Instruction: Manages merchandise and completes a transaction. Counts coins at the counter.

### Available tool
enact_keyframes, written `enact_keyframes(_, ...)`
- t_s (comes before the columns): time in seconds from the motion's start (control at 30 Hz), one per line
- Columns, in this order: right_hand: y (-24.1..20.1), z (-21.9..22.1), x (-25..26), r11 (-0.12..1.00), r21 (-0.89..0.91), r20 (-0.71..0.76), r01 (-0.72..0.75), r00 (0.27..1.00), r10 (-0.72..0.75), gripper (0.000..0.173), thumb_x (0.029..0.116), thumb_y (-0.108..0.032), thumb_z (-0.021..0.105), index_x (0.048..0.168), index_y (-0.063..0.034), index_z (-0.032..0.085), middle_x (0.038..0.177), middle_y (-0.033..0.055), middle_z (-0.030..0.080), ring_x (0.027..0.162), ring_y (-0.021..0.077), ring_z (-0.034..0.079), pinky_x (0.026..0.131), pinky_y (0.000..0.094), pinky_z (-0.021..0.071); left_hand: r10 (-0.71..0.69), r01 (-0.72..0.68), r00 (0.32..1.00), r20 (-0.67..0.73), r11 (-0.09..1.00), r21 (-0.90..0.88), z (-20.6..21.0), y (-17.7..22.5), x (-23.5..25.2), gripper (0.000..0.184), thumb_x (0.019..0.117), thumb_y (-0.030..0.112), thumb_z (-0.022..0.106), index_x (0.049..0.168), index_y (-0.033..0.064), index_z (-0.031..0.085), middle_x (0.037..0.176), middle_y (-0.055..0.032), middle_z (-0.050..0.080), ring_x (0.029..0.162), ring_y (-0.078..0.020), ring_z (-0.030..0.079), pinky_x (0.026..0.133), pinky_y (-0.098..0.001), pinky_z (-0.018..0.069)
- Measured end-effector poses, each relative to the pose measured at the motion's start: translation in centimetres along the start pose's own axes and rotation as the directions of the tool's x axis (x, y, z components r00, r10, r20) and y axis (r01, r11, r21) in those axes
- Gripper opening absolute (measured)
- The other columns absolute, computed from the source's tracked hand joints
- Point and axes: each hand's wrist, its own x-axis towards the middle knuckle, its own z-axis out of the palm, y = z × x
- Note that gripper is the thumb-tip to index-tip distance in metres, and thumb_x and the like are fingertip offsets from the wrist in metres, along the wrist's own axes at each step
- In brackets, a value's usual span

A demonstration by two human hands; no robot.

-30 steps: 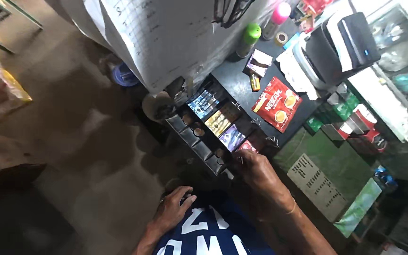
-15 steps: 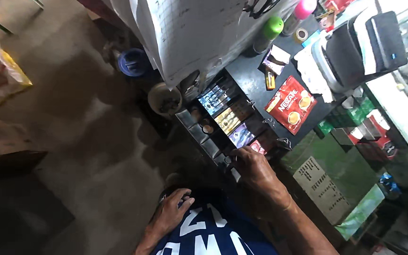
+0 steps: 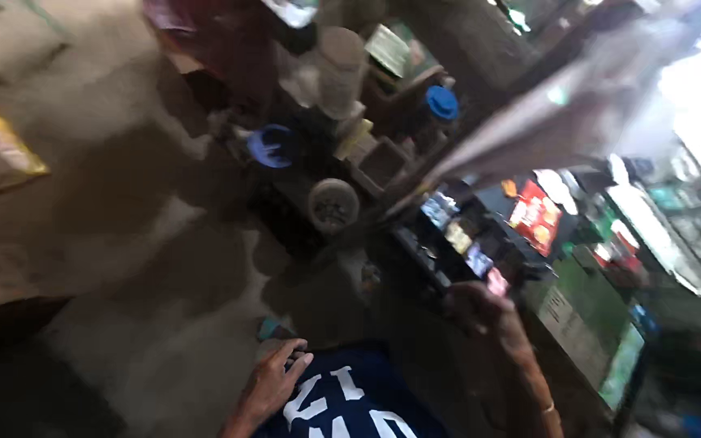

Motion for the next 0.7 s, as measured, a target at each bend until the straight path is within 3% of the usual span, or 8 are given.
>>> enact_keyframes(0.03,-2.5,3.6,1.2,1.000,-0.016,0.138,0.022,0.990,-0.020,0.022,0.0977,-0.012,0.065,0.112,0.0028,0.071,0.100,0.0102,0.075,0.085,0.0139,0.072,0.079,0.0335,0.0619,-0.018,0.018,1.000,-0.011,1.000,-0.008,-2.8,-0.5,-0.7,0.040,0.1011,0.033,0.062,0.127,0.0034,0.068,0.120,-0.0136,0.071,0.107,-0.0230,0.071,0.096,-0.0426,0.0578)
enact_keyframes(0.1,-7.3,11.9,4.1,0.992,-0.109,0.435,0.055,0.900,-0.002,0.024,0.0987,-0.015,0.066,0.117,-0.0005,0.069,0.106,0.0113,0.073,0.094,0.0188,0.072,0.089,0.0394,0.0596,-0.049,0.046,0.995,-0.083,0.998,-0.041,-8.3,-1.3,-1.6,0.041,0.1015,0.032,0.062,0.130,0.0028,0.066,0.122,-0.0157,0.070,0.110,-0.0253,0.070,0.099,-0.0455,0.0556)
enact_keyframes(0.2,-12.7,22.8,8.0,0.953,-0.279,0.676,0.121,0.729,0.105,0.035,0.0983,-0.016,0.065,0.129,-0.0011,0.060,0.112,0.0172,0.070,0.103,0.0306,0.070,0.095,0.0511,0.0559,0.029,-0.051,0.946,-0.324,0.997,-0.060,-14.6,-3.2,-1.9,0.031,0.0998,0.024,0.065,0.121,0.0011,0.068,0.111,-0.0144,0.072,0.100,-0.0222,0.072,0.092,-0.0410,0.0589)
enact_keyframes(0.33,-16.9,29.6,13.1,0.926,-0.327,0.743,0.186,0.657,0.130,0.029,0.0996,-0.017,0.063,0.122,0.0003,0.063,0.107,0.0191,0.070,0.099,0.0327,0.070,0.091,0.0516,0.0559,0.058,-0.124,0.867,-0.494,0.987,-0.102,-21.3,-4.5,0.2,0.021,0.0969,0.017,0.067,0.107,-0.0018,0.067,0.102,-0.0140,0.071,0.094,-0.0219,0.071,0.088,-0.0393,0.0592)
enact_keyframes(0.4,-18.1,31.7,16.5,0.912,-0.366,0.747,0.186,0.644,0.168,0.030,0.1008,-0.021,0.062,0.122,0.0006,0.065,0.106,0.0202,0.071,0.100,0.0347,0.070,0.091,0.0542,0.0550,0.021,-0.102,0.886,-0.463,0.984,-0.150,-24.1,-4.9,1.8,0.021,0.0970,0.018,0.067,0.107,-0.0005,0.068,0.102,-0.0132,0.072,0.095,-0.0222,0.071,0.090,-0.0402,0.0590)
enact_keyframes(0.53,-20.0,36.4,24.9,0.895,-0.409,0.742,0.180,0.637,0.211,0.031,0.1015,-0.023,0.060,0.124,-0.0021,0.065,0.109,0.0188,0.072,0.103,0.0338,0.070,0.094,0.0547,0.0548,-0.069,0.021,0.961,-0.269,0.984,-0.178,-30.6,-6.3,6.9,0.022,0.0990,0.021,0.066,0.110,0.0017,0.069,0.106,-0.0140,0.071,0.098,-0.0247,0.070,0.091,-0.0445,0.0573)
enact_keyframes(0.7,-24.6,41.7,38.3,0.897,-0.425,0.739,0.123,0.619,0.266,0.031,0.0998,-0.019,0.063,0.124,0.0000,0.064,0.110,0.0205,0.071,0.103,0.0351,0.070,0.094,0.0548,0.0548,-0.122,0.055,0.955,-0.270,0.968,-0.243,-40.4,-8.5,15.7,0.027,0.1007,0.026,0.064,0.111,0.0018,0.069,0.106,-0.0135,0.071,0.097,-0.0233,0.070,0.090,-0.0432,0.0574)
